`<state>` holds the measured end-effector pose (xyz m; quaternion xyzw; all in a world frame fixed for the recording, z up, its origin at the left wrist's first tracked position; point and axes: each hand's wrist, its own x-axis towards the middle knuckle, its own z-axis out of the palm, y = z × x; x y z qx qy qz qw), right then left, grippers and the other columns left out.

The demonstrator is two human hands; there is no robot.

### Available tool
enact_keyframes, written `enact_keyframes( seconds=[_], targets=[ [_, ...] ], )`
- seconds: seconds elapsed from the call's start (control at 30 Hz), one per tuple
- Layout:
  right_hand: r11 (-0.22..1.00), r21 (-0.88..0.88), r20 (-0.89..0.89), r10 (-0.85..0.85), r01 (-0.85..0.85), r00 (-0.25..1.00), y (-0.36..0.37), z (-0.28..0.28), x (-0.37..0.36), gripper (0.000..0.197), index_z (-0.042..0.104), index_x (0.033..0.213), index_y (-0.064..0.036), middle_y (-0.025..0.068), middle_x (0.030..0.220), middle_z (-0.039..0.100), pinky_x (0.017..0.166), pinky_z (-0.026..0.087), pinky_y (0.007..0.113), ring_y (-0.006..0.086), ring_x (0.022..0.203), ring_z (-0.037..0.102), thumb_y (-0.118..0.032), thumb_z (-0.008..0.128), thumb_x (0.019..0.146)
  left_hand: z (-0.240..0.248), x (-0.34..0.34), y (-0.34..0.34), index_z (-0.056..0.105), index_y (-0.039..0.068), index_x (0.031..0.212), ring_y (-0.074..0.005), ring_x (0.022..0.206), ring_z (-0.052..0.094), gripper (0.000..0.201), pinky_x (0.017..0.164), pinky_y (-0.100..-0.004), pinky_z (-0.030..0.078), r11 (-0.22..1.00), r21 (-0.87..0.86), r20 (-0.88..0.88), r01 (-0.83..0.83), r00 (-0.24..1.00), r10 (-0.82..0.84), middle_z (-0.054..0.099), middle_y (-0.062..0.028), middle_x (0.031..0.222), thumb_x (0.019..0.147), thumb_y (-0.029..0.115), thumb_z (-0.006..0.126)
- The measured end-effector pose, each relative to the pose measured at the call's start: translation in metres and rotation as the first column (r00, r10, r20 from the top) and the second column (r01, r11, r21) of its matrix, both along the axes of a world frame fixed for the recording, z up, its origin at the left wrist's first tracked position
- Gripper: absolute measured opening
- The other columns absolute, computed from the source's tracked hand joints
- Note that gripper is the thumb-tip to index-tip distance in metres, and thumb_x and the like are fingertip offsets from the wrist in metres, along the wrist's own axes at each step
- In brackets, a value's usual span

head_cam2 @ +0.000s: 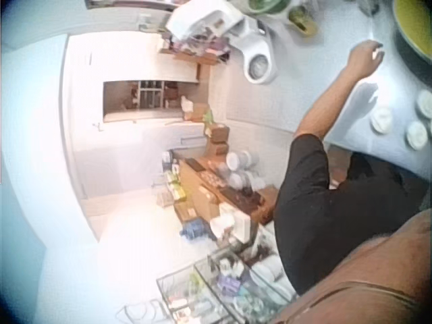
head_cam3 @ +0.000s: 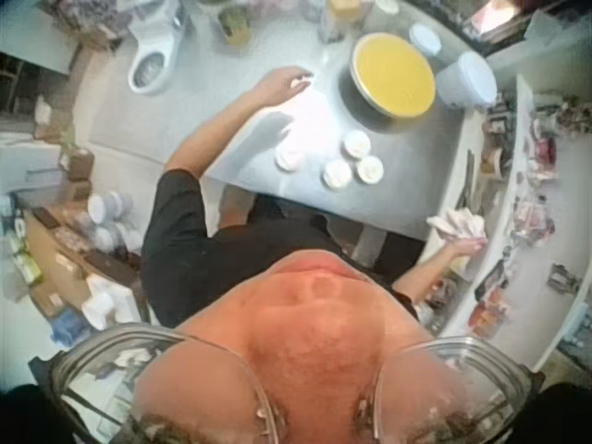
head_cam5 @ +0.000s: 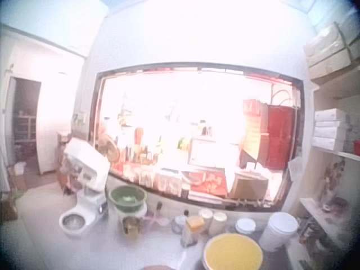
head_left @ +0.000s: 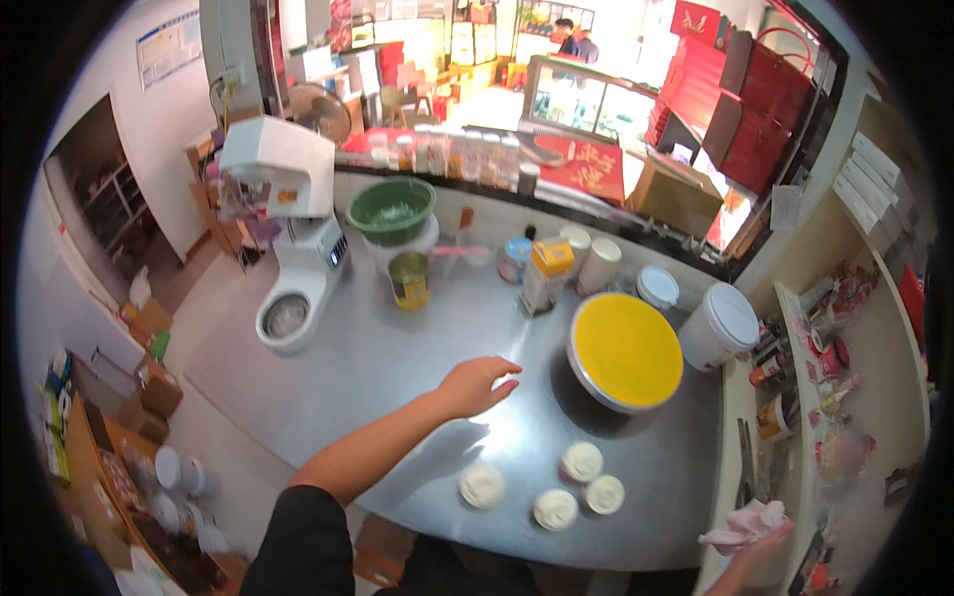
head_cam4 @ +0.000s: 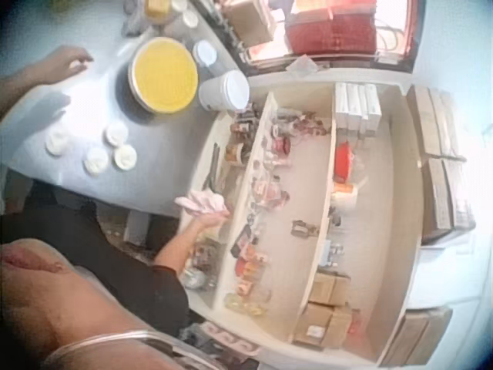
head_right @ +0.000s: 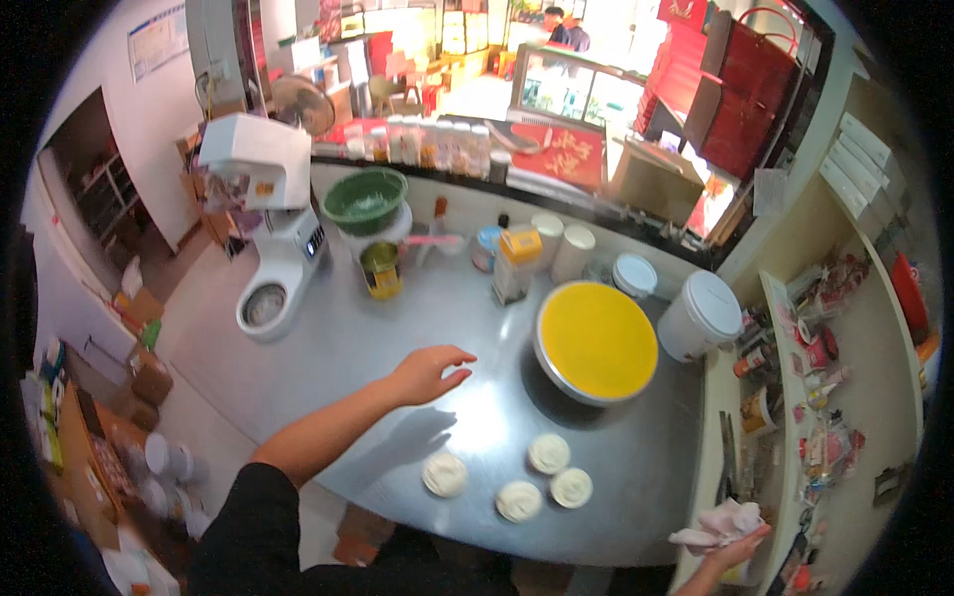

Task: The person fills a piping bag with white cream and pipes it into several small paper cups containing cake pieces. They then add a red decorative swirl on top of the cream in each cup.

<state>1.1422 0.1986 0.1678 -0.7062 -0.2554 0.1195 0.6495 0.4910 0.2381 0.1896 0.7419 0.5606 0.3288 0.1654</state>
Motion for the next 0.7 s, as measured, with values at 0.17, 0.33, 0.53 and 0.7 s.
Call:
enact_keyframes(
  seconds=[0.17,0.33,0.53,0.7],
  targets=[
    [0.994,-0.038,0.212,-0.092,0.102,0.973,-0.034,0.005,-0.04,0.058,0.05,0.116,0.0008,0.0141,0.11,0.055,0.077,0.046,0.035,0.0235,0.094,0.057,-0.049,0.039,0.089,-0.012,-0.061,0.036,0.057,0.008,0.105,-0.0254,0.089,0.058,0.027,0.078,-0.0354,0.046,0.997,-0.052,-0.112,0.064,0.991,-0.069,0.061,-0.0109,0.097,0.084,0.025,0.054],
    [0.99,0.107,-0.056,-0.087,0.093,0.995,-0.073,-0.022,-0.073,0.049,0.048,0.118,0.0004,0.0141,0.11,0.055,0.078,0.047,0.035,0.0248,0.094,0.056,-0.039,0.047,0.089,-0.015,-0.088,0.083,0.056,0.008,0.107,-0.0287,0.094,0.056,0.032,0.081,-0.0379,0.045,0.994,-0.108,-0.161,0.022,0.986,-0.039,0.06,-0.0126,0.1,0.082,0.028,0.055],
    [0.993,0.046,-0.411,-0.08,0.109,0.908,-0.098,-0.048,-0.107,0.05,0.045,0.121,-0.004,0.0115,0.115,0.052,0.082,0.046,0.035,0.0247,0.1,0.054,-0.037,0.054,0.085,-0.023,-0.097,0.145,0.055,0.005,0.109,-0.0319,0.1,0.054,0.038,0.083,-0.0407,0.044,0.985,-0.14,-0.366,-0.1,0.93,0.042,0.058,-0.015,0.105,0.08,0.03,0.054],
    [0.983,0.061,-0.365,-0.141,0.175,0.92,-0.132,-0.037,-0.127,0.043,0.047,0.119,-0.0016,0.0108,0.115,0.053,0.084,0.046,0.034,0.0232,0.101,0.054,-0.029,0.053,0.086,-0.005,-0.066,0.202,0.052,0.003,0.103,-0.0325,0.099,0.053,0.034,0.082,-0.042,0.045,0.985,-0.036,-0.41,-0.171,0.901,0.142,0.055,-0.017,0.107,0.081,0.029,0.052]
  ],
)
